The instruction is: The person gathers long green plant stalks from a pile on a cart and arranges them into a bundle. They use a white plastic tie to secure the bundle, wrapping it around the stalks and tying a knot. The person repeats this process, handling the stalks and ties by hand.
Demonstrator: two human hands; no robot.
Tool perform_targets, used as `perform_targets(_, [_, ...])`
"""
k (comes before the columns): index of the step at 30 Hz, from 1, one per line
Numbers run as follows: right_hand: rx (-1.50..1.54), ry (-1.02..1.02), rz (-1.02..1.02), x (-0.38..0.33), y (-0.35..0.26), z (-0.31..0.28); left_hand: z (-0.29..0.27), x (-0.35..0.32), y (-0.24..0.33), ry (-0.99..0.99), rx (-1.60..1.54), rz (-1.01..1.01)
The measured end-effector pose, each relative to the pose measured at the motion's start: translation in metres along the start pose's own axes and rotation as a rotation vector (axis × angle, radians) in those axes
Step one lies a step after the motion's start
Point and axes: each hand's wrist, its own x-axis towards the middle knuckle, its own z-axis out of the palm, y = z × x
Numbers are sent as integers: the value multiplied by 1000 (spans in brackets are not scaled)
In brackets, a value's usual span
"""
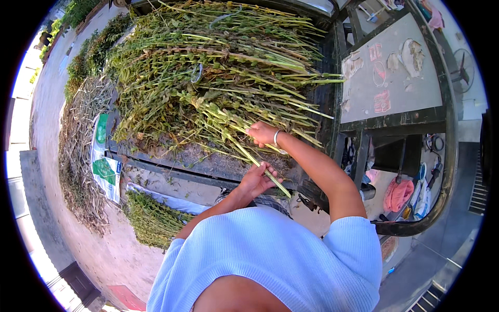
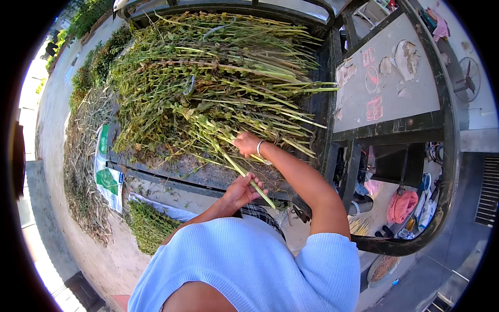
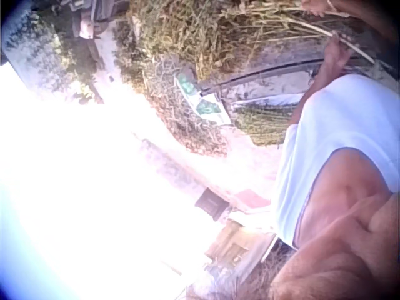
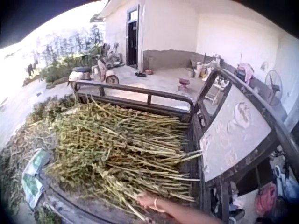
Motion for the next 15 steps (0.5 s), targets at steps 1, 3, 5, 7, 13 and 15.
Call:
perform_targets(1, [110, -50, 45, -16, -10, 6, 2, -4, 1, -2, -17, 5])
perform_targets(3, [240, -107, 130, -44, -30, 13, 11, -12, 10, 2, -40, 13])
perform_targets(5, [337, -155, 166, -58, -29, -1, 8, -18, 16, -109, -57, 40])
perform_targets(7, [237, -134, 173, -48, -13, -10, 9, -21, 14, -117, -99, 40])
perform_targets(13, [-98, -308, 193, -46, -2, -20, 11, -6, 16, -23, -76, 54])
perform_targets(15, [-211, -363, 233, -59, -22, -20, 10, -2, 15, 20, -113, 63])
